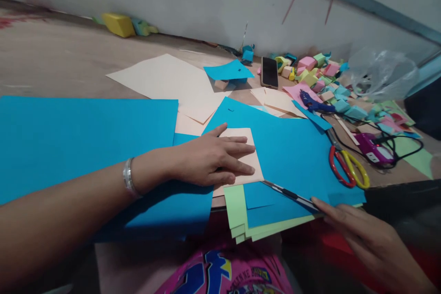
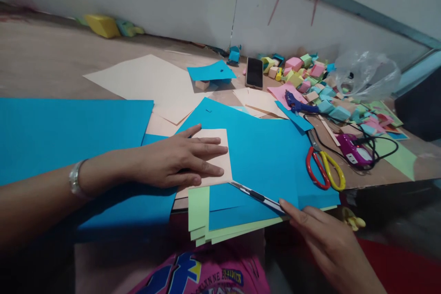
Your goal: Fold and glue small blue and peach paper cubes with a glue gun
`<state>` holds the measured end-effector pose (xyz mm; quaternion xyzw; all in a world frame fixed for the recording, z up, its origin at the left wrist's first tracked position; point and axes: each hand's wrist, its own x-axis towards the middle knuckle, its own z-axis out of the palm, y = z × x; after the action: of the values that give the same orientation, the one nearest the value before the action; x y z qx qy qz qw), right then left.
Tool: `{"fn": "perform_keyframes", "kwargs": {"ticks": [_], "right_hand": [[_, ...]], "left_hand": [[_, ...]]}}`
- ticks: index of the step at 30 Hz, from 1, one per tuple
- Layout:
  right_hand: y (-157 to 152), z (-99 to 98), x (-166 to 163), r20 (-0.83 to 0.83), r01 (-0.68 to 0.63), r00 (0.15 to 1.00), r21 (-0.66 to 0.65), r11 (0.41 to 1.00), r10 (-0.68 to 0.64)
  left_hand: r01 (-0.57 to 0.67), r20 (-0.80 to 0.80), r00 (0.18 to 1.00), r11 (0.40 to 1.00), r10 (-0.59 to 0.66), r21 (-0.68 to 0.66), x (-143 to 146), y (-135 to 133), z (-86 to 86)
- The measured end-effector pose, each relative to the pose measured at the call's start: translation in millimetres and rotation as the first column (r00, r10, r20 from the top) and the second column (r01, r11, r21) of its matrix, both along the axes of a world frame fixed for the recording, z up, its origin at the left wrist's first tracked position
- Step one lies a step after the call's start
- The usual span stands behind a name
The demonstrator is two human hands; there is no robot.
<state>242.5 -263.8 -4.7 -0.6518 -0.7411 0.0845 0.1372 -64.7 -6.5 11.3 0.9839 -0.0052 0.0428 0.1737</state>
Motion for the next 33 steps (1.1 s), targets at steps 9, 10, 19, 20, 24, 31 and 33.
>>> {"fn": "perform_keyframes", "kwargs": {"ticks": [9, 10, 19, 20, 24, 31, 33], "right_hand": [[0, -3.1, 7, 0.026, -0.025, 0.999, 0.004, 1.000, 0.025], [1, -3.3, 9, 0.034, -0.036, 0.999, 0.007, 0.999, 0.036], [11, -1.8, -2, 0.092, -0.120, 0.989, 0.045, 0.992, 0.116], [11, -2.5, -5, 0.099, -0.108, 0.990, 0.059, 0.992, 0.102], [10, -3.6, -16, 0.129, -0.099, 0.988, 0.104, 0.990, 0.086], [11, -4.1, -26, 0.141, -0.131, 0.983, 0.072, 0.989, 0.120], [12, -6.6, -29, 0.139, -0.110, 0.985, 0.076, 0.991, 0.099]], "left_hand": [[-0.011, 0.024, 1.000, 0.999, 0.012, -0.030, -1, 0, -0.8], [-0.013, 0.020, 1.000, 0.999, 0.014, -0.031, 0, -1, -0.7], [-0.033, 0.061, 0.997, 0.997, 0.037, -0.073, 1, -1, 0.1], [-0.032, 0.058, 0.998, 0.997, 0.036, -0.068, 1, -1, 0.3], [-0.024, 0.001, 1.000, 0.999, 0.024, -0.024, 1, -1, 1.2], [-0.020, -0.010, 1.000, 1.000, 0.020, -0.016, 1, -1, 1.3], [-0.022, -0.028, 0.999, 1.000, 0.022, -0.014, 2, -2, 2.0]]}}
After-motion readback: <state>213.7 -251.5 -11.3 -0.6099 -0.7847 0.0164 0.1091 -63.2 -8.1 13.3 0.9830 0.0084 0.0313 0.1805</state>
